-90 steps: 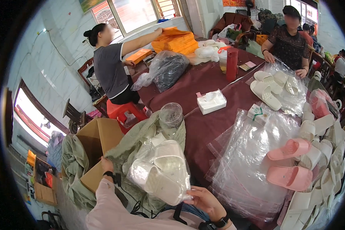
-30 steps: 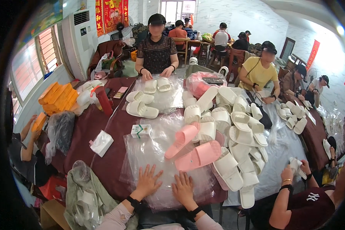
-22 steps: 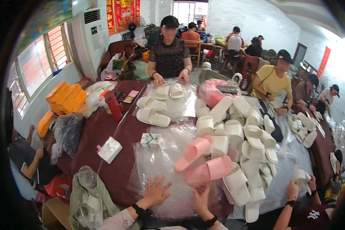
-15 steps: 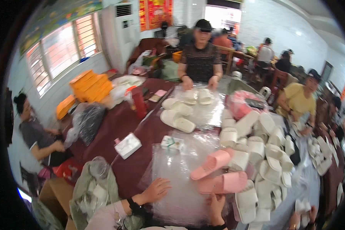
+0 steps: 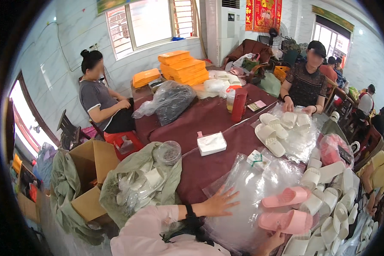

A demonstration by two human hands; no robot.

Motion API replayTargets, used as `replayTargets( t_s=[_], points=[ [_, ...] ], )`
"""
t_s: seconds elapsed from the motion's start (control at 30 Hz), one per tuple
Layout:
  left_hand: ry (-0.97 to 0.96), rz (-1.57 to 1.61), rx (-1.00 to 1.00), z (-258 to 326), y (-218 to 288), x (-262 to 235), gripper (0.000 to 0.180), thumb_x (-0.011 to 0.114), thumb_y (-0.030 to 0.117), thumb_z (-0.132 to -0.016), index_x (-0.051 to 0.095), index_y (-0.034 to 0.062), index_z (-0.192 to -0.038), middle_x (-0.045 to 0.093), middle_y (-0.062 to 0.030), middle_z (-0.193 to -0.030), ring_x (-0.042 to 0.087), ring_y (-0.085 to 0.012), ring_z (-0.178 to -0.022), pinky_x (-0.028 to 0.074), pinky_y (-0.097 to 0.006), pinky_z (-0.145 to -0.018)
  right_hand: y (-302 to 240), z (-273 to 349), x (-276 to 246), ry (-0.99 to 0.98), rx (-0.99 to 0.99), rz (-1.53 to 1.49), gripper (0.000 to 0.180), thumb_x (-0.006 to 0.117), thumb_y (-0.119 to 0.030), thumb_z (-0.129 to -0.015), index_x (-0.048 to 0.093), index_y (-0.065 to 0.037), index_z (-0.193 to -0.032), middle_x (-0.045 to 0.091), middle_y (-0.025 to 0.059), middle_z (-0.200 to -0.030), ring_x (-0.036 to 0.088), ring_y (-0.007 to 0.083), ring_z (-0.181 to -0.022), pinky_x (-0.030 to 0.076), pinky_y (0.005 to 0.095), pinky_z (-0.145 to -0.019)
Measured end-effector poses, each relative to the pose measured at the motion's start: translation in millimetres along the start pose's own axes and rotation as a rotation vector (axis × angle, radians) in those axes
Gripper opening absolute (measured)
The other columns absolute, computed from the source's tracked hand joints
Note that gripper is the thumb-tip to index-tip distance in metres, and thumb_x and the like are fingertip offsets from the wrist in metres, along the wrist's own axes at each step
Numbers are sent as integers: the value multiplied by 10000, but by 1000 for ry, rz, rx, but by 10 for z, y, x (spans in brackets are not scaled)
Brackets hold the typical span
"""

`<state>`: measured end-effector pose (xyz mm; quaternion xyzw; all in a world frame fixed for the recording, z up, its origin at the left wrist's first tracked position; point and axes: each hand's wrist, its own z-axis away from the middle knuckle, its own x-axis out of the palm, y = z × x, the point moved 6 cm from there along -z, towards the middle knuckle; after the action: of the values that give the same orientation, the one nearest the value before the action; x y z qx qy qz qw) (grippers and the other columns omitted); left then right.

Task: Inspecting and organizing manufactured slipper components at a production table.

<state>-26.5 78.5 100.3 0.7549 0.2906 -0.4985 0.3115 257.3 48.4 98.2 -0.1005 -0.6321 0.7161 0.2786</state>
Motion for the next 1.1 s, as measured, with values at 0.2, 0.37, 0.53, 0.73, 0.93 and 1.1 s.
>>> replayTargets(
  t_s=[0.2, 0.37, 0.53, 0.73, 0.93, 1.1],
  points=[
    [-610, 764, -227, 931, -338, -322, 381, 475, 365, -912, 562, 33, -746, 583, -147, -711, 556, -267, -660, 442, -383, -618, -247, 323, 106, -129, -220, -64, 377, 501, -181, -884, 479, 29, -1195, 525, 100, -1143, 513, 198, -1007, 417, 309, -860],
    [-1165, 1325, -577, 2789, -553, -24, 306, 471, 179, -884, 508, 41, -1155, 479, -110, -1193, 486, -205, -1080, 388, -326, -932, 260, 86, -473, -128, -228, -63, 335, 478, -151, -886, 509, 49, -1153, 550, 122, -1120, 537, 192, -1001, 448, 312, -834],
    [-707, 2059, -1418, 3542, -347, 312, 353, 466, 344, -905, 597, 44, -1038, 601, -69, -994, 562, -213, -884, 437, -321, -813, -446, 306, 8, -325, -92, -239, 290, 476, -146, -880, 549, 47, -1085, 589, 101, -1047, 578, 184, -930, 480, 303, -787],
    [-1056, 1964, -1226, 3730, -415, 438, 348, 467, 341, -905, 602, 44, -1026, 607, -75, -979, 569, -218, -872, 440, -323, -805, -422, 319, 162, -327, 135, -389, 288, 475, -168, -889, 542, 29, -1088, 606, 95, -997, 606, 163, -849, 503, 286, -736],
    [-1220, 1892, -1044, 4028, -579, 341, 343, 467, 338, -906, 606, 43, -1014, 614, -82, -963, 575, -224, -860, 444, -325, -796, -44, 139, 93, -414, 171, -143, 245, 503, -204, -913, 583, -10, -1041, 613, 38, -932, 582, 86, -806, 475, 237, -678],
    [-1311, 1824, -860, 4064, -711, 334, 340, 467, 335, -906, 610, 43, -1005, 620, -87, -950, 581, -228, -850, 447, -327, -789, -254, -19, -60, -389, -6, 122, 239, 546, -173, -905, 579, 10, -1056, 608, -1, -889, 553, 62, -780, 449, 217, -650]
  ],
)
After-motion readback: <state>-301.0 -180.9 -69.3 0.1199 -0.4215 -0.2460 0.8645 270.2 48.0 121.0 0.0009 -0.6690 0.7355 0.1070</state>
